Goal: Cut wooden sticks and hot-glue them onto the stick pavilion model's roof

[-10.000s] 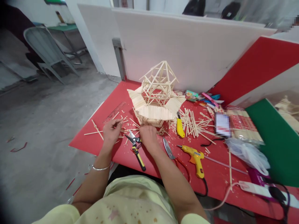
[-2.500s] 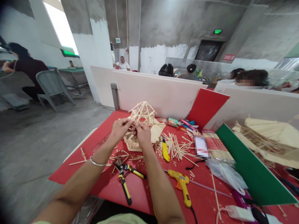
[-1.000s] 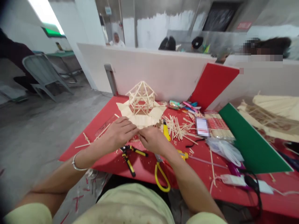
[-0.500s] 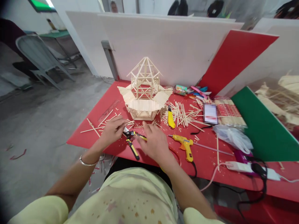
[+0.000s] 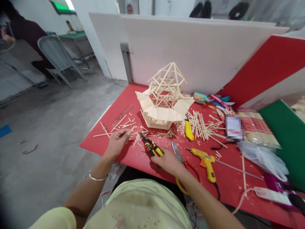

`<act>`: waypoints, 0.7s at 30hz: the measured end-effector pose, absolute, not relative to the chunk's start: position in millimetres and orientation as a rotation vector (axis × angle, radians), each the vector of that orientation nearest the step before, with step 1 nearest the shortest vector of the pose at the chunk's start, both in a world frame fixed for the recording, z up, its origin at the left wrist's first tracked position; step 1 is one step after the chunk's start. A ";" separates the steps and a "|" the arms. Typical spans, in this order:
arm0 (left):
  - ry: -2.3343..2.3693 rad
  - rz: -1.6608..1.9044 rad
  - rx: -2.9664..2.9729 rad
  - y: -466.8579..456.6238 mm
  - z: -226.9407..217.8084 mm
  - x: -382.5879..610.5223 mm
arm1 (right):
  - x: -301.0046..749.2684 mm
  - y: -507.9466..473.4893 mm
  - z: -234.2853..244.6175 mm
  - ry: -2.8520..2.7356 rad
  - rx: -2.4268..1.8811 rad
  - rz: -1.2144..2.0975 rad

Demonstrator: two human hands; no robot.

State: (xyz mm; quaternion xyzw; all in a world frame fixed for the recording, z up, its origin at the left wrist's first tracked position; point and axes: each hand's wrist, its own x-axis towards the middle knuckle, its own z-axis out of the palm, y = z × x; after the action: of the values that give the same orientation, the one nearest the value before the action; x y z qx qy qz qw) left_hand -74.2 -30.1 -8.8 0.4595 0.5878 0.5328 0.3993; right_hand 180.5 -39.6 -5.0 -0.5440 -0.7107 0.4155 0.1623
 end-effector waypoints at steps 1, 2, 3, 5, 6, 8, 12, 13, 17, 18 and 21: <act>1.463 1.358 1.104 -29.5 -9.9 -76.6 | 185.7 -39.1 0.0 -1.858 -1.495 1.468; 1.435 1.365 1.050 -28.8 -10.9 -78.3 | 189.8 -40.0 5.5 -1.674 -1.431 1.729; 1.409 1.370 1.010 -28.1 -11.5 -79.4 | 192.3 -42.1 11.2 -1.498 -1.359 1.952; 1.378 1.374 0.980 -26.8 -10.8 -79.4 | 191.0 -48.8 21.1 -1.296 -1.247 2.222; 1.375 1.376 0.984 -26.4 -9.4 -78.6 | 187.5 -52.6 24.6 -1.285 -1.240 2.261; 1.380 1.382 0.996 -26.0 -5.4 -76.3 | 177.3 -58.4 27.6 -1.409 -1.310 2.158; 1.421 1.374 1.056 -27.1 -0.7 -72.9 | 162.8 -57.4 22.9 -1.875 -1.420 1.551; 1.448 1.371 1.091 -27.7 -0.8 -72.2 | 162.1 -55.4 21.2 -1.975 -1.424 1.400; 1.510 1.335 1.241 -32.7 0.3 -65.0 | 163.4 -49.7 17.1 -2.195 -1.480 1.091; 1.513 1.321 1.274 -34.3 1.7 -62.1 | 163.3 -49.5 16.5 -2.231 -1.494 1.064; 1.548 1.299 1.380 -38.2 6.9 -53.6 | 162.5 -50.5 14.9 -2.311 -1.530 0.923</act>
State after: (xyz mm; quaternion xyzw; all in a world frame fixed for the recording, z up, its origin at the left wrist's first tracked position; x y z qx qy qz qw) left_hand -53.6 -38.2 6.9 0.5301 0.5948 0.4993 0.3404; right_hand 162.5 -50.5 14.9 -0.5205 -0.7864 0.3140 0.1099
